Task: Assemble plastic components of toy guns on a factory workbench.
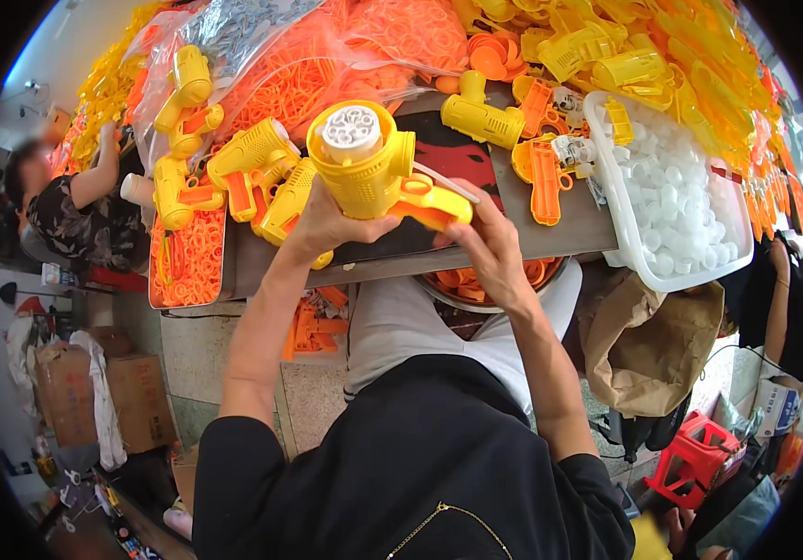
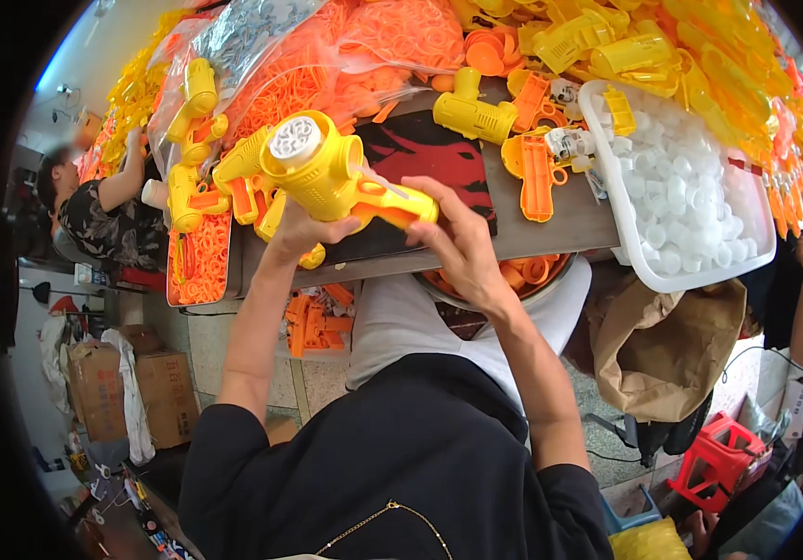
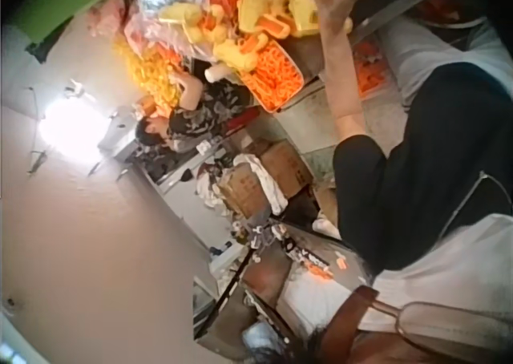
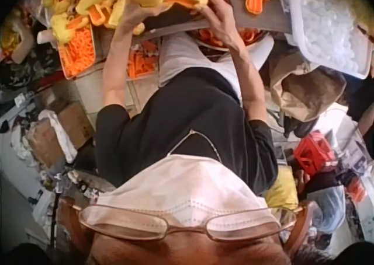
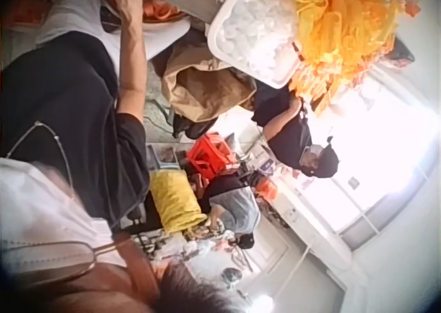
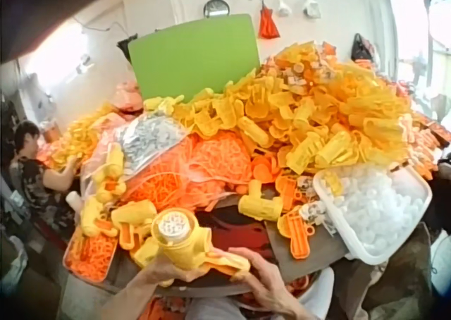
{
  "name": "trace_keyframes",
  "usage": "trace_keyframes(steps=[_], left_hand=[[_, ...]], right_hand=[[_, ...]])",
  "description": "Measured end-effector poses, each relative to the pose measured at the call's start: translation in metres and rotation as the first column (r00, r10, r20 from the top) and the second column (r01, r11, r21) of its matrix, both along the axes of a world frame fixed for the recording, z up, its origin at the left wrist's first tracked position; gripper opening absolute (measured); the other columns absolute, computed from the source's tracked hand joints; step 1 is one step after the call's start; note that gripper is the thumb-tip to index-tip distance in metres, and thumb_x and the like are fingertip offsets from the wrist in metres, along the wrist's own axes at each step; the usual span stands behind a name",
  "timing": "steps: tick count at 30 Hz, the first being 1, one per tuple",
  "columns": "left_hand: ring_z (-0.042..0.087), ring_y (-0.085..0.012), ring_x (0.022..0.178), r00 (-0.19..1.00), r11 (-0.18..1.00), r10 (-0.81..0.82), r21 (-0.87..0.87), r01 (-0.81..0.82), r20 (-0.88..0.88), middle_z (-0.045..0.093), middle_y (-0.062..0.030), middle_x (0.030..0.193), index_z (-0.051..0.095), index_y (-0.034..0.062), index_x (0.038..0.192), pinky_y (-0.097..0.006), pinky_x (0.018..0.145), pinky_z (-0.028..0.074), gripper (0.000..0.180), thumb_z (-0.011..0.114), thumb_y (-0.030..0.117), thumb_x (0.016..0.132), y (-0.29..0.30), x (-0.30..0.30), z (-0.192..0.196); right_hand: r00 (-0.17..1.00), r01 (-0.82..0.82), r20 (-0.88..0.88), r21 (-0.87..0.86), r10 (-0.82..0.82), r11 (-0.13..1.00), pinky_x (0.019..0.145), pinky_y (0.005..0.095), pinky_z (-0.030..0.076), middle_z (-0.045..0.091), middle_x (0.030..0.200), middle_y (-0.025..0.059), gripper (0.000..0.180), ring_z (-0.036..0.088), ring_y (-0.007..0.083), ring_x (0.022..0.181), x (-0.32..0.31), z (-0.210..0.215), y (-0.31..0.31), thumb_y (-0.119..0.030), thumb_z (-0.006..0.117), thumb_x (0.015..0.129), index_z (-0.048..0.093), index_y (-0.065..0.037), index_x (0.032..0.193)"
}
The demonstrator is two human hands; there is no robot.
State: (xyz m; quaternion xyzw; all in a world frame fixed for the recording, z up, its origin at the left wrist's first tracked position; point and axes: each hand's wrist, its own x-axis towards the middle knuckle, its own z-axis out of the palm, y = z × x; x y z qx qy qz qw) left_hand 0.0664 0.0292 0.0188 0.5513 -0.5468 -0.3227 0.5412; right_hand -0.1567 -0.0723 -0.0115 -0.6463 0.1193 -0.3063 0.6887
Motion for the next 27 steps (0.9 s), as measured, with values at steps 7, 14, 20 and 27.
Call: trace_keyframes(steps=[7,14,20,27], left_hand=[[0.058,-0.0223,0.118,0.965,0.976,-0.216,-0.014,0.216,-0.147,0.06,-0.0101,0.124,0.053,0.0086,0.129,-0.038,0.104,0.047,0.071,0.089,0.013,0.068,-0.025,0.016,-0.009],[0.062,-0.0148,0.111,0.93,0.977,0.036,0.21,0.046,-0.367,0.063,-0.0045,0.125,0.052,0.0033,0.138,-0.033,0.1,0.048,0.062,0.079,0.022,0.085,-0.024,0.001,-0.021],[0.054,-0.0138,0.12,0.914,0.969,0.176,0.228,-0.095,-0.366,0.056,-0.006,0.131,0.038,0.0034,0.147,-0.03,0.102,0.045,0.074,0.078,0.025,0.088,-0.015,-0.007,-0.021],[0.063,-0.0157,0.109,0.807,0.797,0.589,0.198,-0.571,-0.042,0.063,-0.0067,0.124,0.048,0.001,0.141,-0.031,0.096,0.051,0.071,0.083,0.022,0.082,0.025,0.036,0.056]], right_hand=[[0.923,0.372,0.172,-0.627,-0.344,0.684,0.094,0.038,0.051,0.064,0.121,0.0204,0.051,0.064,0.0384,0.108,0.012,-0.012,-0.002,0.003,0.071,0.086,0.054,0.001,0.134],[0.989,0.122,-0.111,0.213,-0.1,0.97,0.079,0.0263,0.052,0.066,0.104,0.0059,0.039,0.064,0.0124,0.087,0.018,-0.028,-0.008,-0.011,0.061,0.1,0.054,0.003,0.136],[0.977,0.127,-0.189,0.133,-0.101,0.983,0.076,0.0252,0.052,0.066,0.097,0.006,0.042,0.063,0.0116,0.08,0.02,-0.026,0.004,-0.018,0.06,0.103,0.051,0.003,0.138],[0.987,0.107,-0.124,0.071,-0.098,0.992,0.085,0.0306,0.054,0.051,0.138,0.0142,0.046,0.063,0.0187,0.108,0.017,-0.034,-0.015,-0.022,0.05,0.107,0.042,-0.004,0.149]])
